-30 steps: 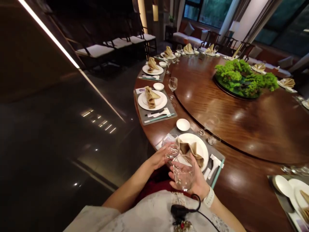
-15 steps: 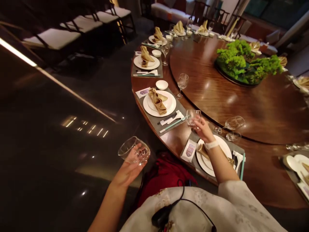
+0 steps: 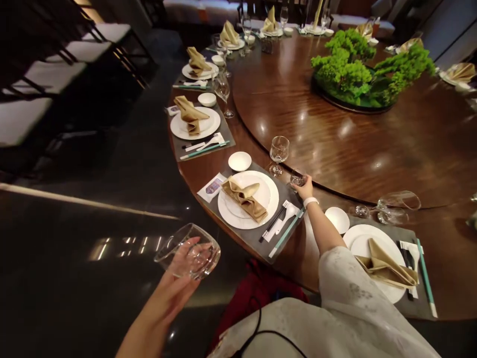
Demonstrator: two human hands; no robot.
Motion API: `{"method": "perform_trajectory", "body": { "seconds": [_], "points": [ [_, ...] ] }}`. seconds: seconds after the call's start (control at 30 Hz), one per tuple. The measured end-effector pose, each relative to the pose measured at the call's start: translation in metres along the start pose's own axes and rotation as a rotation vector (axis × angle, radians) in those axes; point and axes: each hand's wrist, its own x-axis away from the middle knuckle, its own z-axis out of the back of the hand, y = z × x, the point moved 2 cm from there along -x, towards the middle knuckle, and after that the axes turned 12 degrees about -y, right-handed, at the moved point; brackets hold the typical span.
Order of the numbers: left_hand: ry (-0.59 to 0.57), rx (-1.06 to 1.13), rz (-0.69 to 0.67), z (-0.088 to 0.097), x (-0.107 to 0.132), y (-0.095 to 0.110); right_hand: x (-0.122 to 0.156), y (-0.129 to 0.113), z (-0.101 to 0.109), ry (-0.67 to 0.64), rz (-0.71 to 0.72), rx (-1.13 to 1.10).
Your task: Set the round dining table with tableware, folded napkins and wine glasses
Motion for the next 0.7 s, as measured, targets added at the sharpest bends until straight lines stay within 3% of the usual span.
{"method": "perform_trajectory", "body": {
  "seconds": [0.17, 0.3, 0.4, 0.5, 0.6, 0.7],
  "points": [
    [-0.054, -0.075, -0.065, 0.038, -0.059, 0.037, 0.006, 0.007, -0.006, -0.025, -0.003, 0.087],
    [-0.154, -0.137, -0.138, 0.045, -0.142, 0.076, 0.016, -0.002, -0.01, -0.047, 0.019, 0.107],
    [-0.149, -0.174, -0.249, 0.044, -0.233, 0.109, 0.031, -0.01, -0.006, -0.001, -0.033, 0.121],
    [-0.056, -0.249, -0.276, 0.037, -0.345, 0.134, 0.062, -0.021, 0.009, 0.12, -0.164, 0.084],
    [0.046, -0.398, -0.233, 0.021, -0.454, 0.143, 0.12, -0.038, 0.028, 0.313, -0.25, -0.06],
    [0.09, -0.58, -0.208, 0.003, -0.54, 0.143, 0.2, -0.056, 0.038, 0.557, -0.38, -0.139]
  ]
}}
